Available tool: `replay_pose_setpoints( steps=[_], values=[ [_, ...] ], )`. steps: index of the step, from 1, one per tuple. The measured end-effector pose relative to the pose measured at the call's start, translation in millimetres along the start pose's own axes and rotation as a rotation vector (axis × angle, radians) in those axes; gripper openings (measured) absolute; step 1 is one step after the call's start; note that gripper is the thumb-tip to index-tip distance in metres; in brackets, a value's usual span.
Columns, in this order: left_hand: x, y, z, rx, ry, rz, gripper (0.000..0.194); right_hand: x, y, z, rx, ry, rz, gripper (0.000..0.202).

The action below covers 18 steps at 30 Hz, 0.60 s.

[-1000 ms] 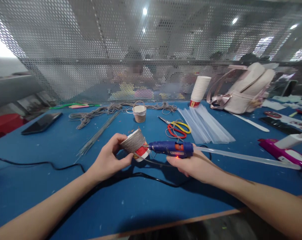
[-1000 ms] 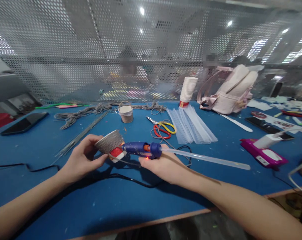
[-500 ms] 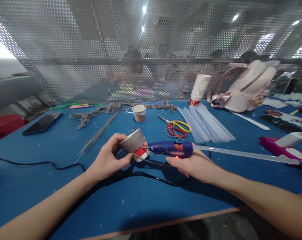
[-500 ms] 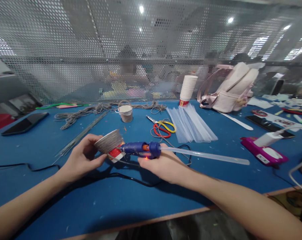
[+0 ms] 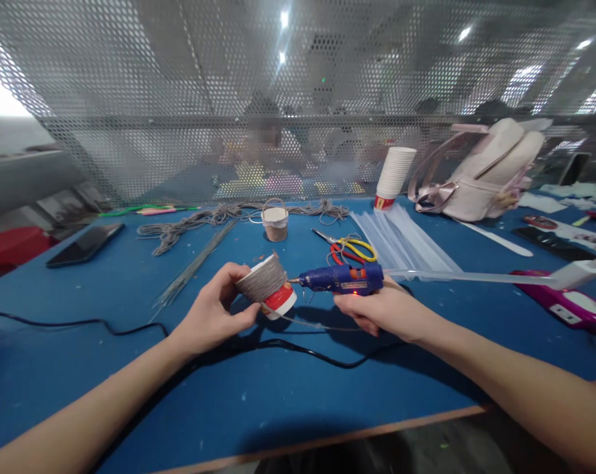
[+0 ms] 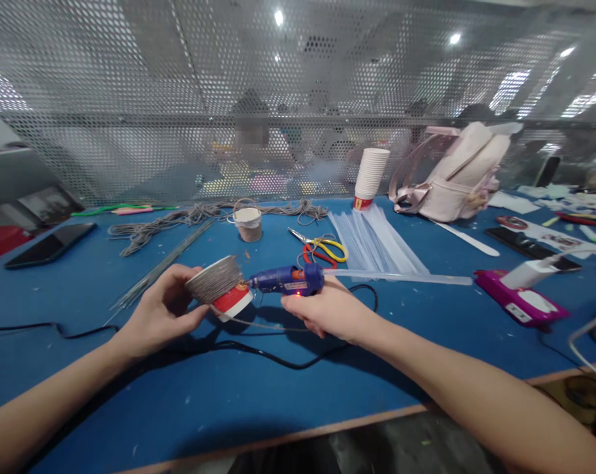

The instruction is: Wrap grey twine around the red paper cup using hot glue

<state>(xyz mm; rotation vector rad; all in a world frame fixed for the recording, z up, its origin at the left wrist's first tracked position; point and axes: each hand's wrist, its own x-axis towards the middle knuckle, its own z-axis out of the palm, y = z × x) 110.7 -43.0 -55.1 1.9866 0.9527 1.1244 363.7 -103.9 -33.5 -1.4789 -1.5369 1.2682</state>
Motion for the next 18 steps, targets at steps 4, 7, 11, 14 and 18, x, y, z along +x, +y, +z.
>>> replay_pose_setpoints(
  steps=[4,7,11,14,18],
  values=[
    [0,-1,-0.3,0.046,-0.001,0.014,0.024,-5,-5,-12,-0.16,0.051,-0.173,0.026],
    [0,-2,-0.6,0.087,-0.025,0.034,0.023,2,-10,-31,-0.286,0.124,-0.399,0.016],
    [-1,1,-2.3,0.16,-0.053,0.078,0.022,36,-10,-55,-0.659,0.01,-0.639,0.028],
    [-2,6,-3.7,0.196,-0.05,0.076,0.024,71,-6,-62,-1.029,-0.046,-0.712,0.027],
    [-2,9,-3.9,0.224,-0.063,0.03,0.024,108,3,-56,-1.284,-0.205,-0.784,0.04]
  ],
)
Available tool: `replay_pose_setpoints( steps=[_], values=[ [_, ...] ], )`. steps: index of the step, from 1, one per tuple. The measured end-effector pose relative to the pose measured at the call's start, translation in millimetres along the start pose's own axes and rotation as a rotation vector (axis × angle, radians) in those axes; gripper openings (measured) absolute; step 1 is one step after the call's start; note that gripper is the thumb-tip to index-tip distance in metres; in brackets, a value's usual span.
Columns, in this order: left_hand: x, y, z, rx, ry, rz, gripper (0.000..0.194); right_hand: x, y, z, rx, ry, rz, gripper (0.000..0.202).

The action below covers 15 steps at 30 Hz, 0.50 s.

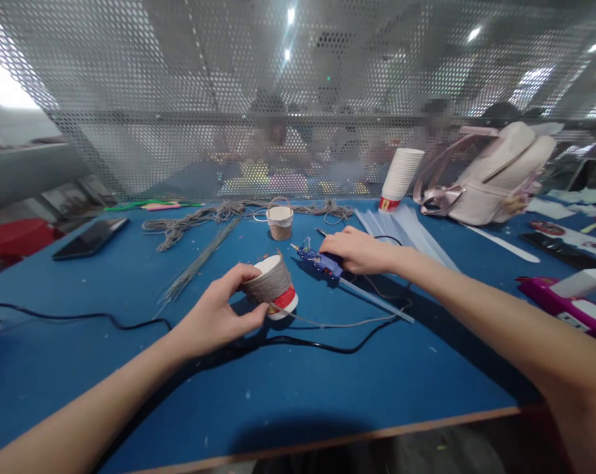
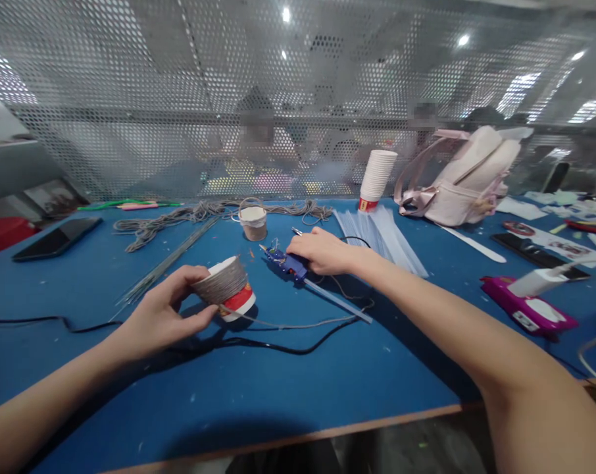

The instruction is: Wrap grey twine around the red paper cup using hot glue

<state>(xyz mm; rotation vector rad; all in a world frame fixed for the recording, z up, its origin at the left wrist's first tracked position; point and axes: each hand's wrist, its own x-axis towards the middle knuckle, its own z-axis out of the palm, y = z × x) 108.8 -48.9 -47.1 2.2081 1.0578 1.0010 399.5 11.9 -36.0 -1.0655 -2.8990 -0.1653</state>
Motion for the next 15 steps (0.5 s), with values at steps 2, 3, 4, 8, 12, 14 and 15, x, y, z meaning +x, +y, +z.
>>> replay_pose_setpoints(
  steps=[2,3,4,8,12,14,15],
  values=[
    [0,0,0.3,0.035,-0.025,-0.019,0.024,8,3,6,-0.053,-0.05,-0.034,0.041],
    [1,0,0.6,0.054,-0.039,-0.025,0.024,10,4,8,-0.067,-0.077,-0.04,0.039],
    [1,0,0.9,0.071,-0.047,-0.025,0.025,11,3,7,-0.072,-0.102,-0.041,0.037],
    [1,0,3.5,0.105,-0.042,-0.017,0.024,6,-17,-8,0.023,-0.08,0.016,0.035],
    [-2,1,9.4,0.147,0.039,-0.054,0.024,2,-69,-22,0.45,0.189,0.244,0.018],
    [-3,4,13.0,0.163,0.1,-0.064,0.024,2,-95,-19,0.709,0.241,0.329,0.009],
    [-3,5,14.8,0.17,0.127,-0.066,0.024,3,-106,-16,0.788,0.269,0.344,0.012]
  ],
)
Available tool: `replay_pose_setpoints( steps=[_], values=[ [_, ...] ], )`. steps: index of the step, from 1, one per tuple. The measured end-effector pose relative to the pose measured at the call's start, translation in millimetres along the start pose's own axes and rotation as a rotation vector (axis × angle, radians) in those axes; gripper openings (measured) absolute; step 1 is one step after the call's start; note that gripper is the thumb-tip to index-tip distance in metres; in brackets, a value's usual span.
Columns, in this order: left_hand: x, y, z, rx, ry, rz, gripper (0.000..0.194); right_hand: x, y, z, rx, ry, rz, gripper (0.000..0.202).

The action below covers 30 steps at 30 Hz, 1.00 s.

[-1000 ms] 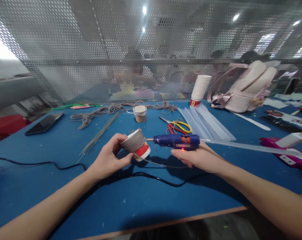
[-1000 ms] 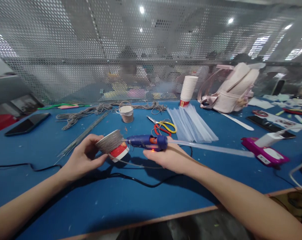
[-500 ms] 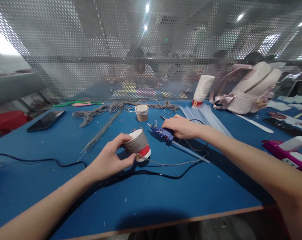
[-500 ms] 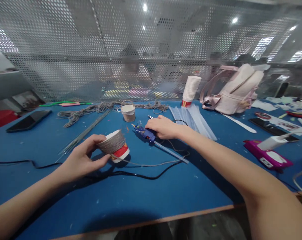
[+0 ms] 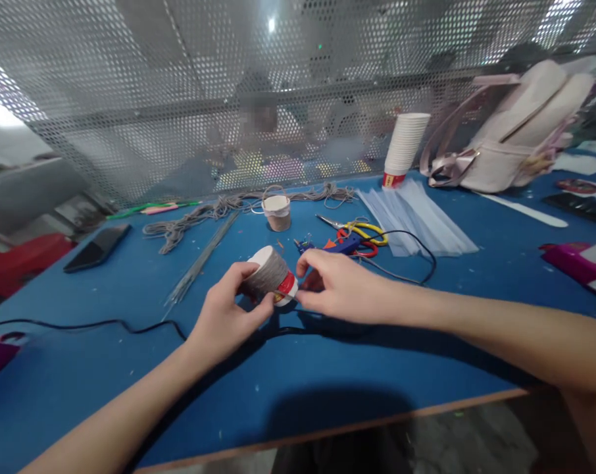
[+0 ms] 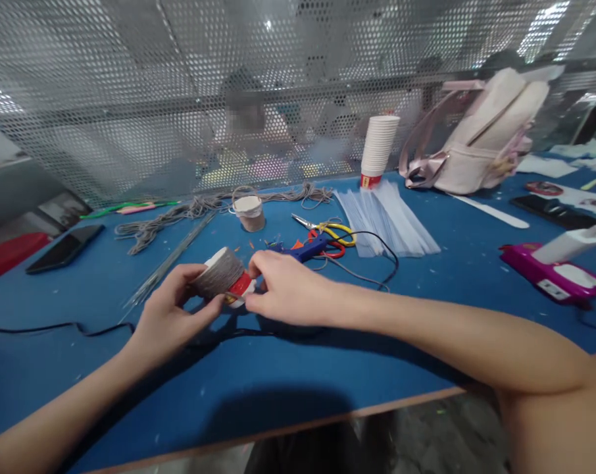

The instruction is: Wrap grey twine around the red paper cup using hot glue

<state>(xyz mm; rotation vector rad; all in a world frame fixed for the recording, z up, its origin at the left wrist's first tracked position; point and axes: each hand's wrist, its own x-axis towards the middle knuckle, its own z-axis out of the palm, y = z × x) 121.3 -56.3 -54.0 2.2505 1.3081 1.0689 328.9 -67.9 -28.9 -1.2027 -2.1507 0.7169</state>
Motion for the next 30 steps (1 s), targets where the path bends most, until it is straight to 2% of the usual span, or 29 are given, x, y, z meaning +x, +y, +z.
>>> replay_pose_setpoints(
  steps=[2,5,12,20,30],
  values=[
    [-2,4,2.4,0.013,0.039,-0.003,0.024,-4,-3,15,0.122,0.041,0.037,0.018],
    [-4,8,4.8,0.033,0.07,-0.01,0.023,-5,1,25,0.17,0.099,0.068,0.023],
    [-4,7,7.2,0.027,0.044,-0.055,0.025,-10,6,25,-0.164,0.193,-0.175,0.003],
    [1,17,6.4,-0.105,-0.026,-0.15,0.022,-9,7,25,-0.207,0.263,-0.232,0.014],
    [-1,22,5.2,-0.171,-0.067,-0.193,0.024,-9,5,27,-0.062,0.347,-0.12,0.004]
  ],
)
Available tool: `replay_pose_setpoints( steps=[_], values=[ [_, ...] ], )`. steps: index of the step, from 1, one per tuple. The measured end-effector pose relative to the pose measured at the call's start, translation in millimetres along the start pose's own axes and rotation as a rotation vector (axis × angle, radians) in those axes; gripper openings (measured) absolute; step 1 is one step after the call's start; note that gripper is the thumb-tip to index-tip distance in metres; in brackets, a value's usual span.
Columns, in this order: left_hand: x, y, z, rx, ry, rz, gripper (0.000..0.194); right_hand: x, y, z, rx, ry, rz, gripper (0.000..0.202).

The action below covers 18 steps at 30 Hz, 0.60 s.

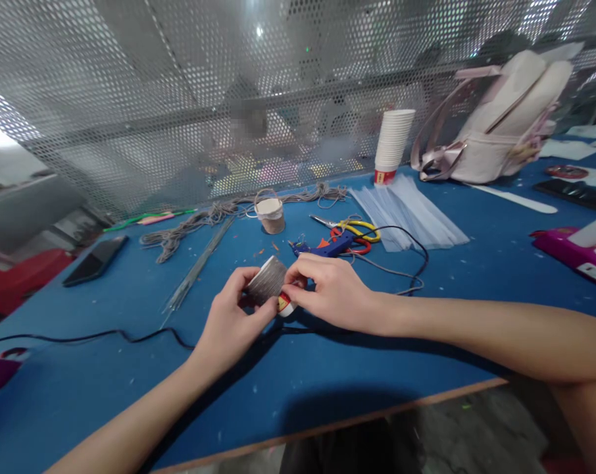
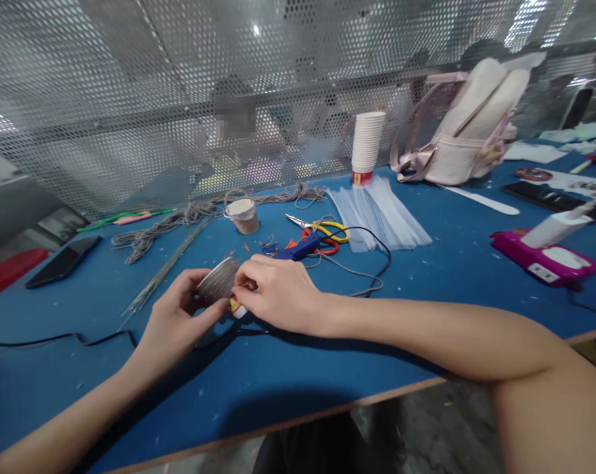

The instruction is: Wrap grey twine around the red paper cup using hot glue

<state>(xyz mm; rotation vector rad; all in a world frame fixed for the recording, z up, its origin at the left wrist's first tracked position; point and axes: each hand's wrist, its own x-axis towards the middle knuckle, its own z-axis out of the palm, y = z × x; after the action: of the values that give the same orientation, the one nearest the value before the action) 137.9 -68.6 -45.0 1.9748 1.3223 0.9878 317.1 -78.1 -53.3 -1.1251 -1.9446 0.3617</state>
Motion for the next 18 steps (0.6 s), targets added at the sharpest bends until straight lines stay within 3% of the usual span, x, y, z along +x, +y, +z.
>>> replay_pose_setpoints(
  steps=[18],
  values=[
    [-0.7,-2.8,-0.4,-0.018,-0.017,0.05,0.019,1.5,-1.7,0.9,0.016,-0.02,0.096,0.005]
  ],
)
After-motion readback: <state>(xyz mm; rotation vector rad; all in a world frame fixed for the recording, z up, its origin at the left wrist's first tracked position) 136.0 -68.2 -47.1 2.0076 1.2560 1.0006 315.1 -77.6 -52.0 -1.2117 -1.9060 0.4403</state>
